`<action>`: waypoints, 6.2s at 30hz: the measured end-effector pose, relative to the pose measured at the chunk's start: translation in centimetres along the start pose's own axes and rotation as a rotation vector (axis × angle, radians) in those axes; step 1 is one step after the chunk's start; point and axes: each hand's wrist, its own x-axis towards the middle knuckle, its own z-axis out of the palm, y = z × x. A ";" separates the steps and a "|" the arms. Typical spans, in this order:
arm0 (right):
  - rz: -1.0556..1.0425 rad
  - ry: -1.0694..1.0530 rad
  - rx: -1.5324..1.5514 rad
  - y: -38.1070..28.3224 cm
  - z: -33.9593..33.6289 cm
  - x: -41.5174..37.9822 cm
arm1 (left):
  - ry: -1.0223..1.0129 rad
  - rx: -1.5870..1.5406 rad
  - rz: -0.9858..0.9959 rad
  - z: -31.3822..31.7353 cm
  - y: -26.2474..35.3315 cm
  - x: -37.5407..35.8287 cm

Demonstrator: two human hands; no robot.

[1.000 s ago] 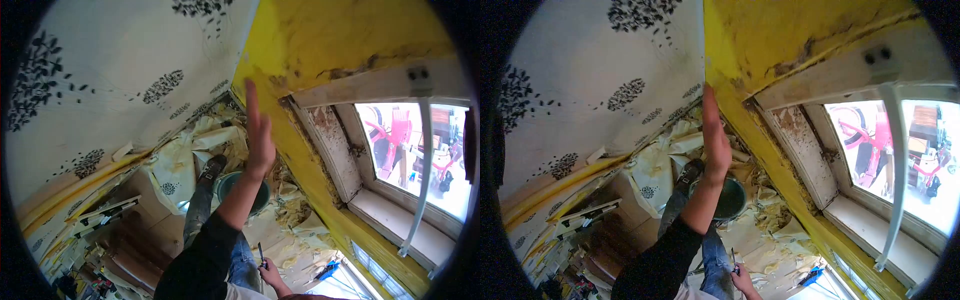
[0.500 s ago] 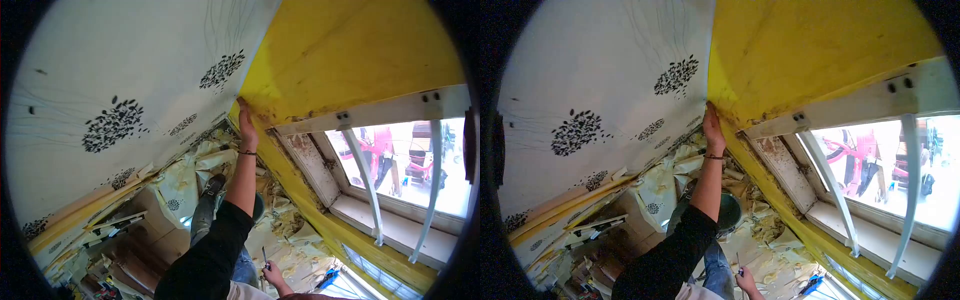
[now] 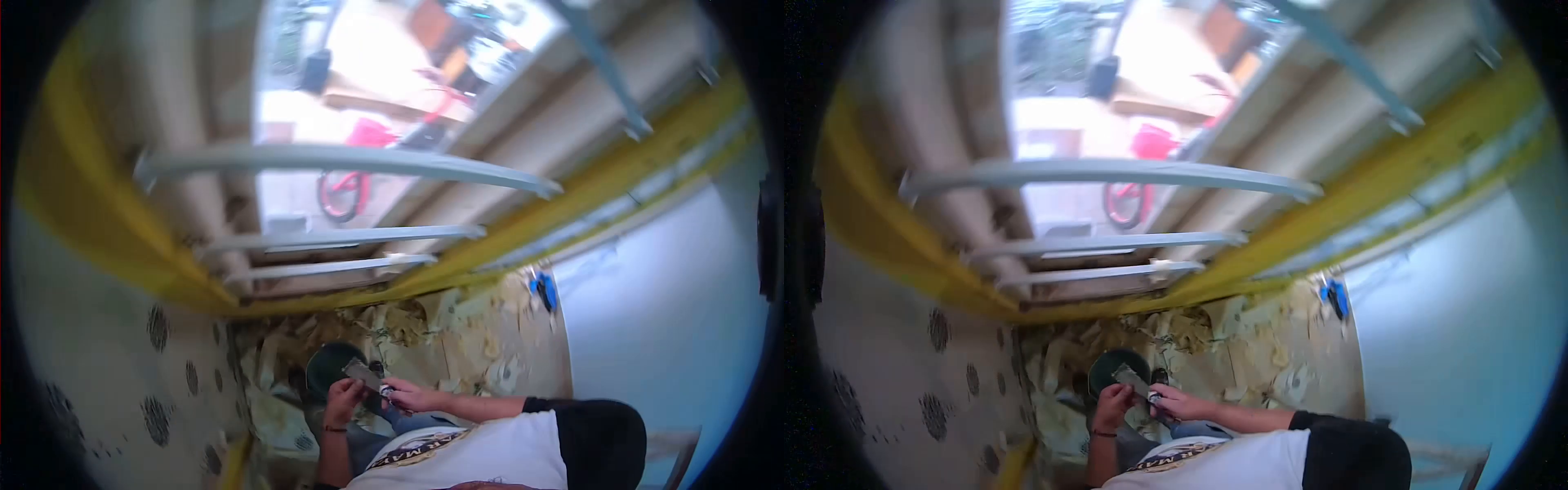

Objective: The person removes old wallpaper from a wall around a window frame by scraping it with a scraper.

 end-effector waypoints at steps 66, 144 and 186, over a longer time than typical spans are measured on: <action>-0.503 0.440 -0.499 -11.9 -0.5 -25.2 | -0.631 1.158 0.681 30.2 27.1 -9.4; -0.985 0.754 0.049 -18.4 -8.1 -17.4 | 0.290 1.597 1.893 36.4 33.2 -2.7; -0.824 0.758 0.124 -10.1 -6.5 -19.4 | 0.394 1.752 1.382 17.8 22.6 8.3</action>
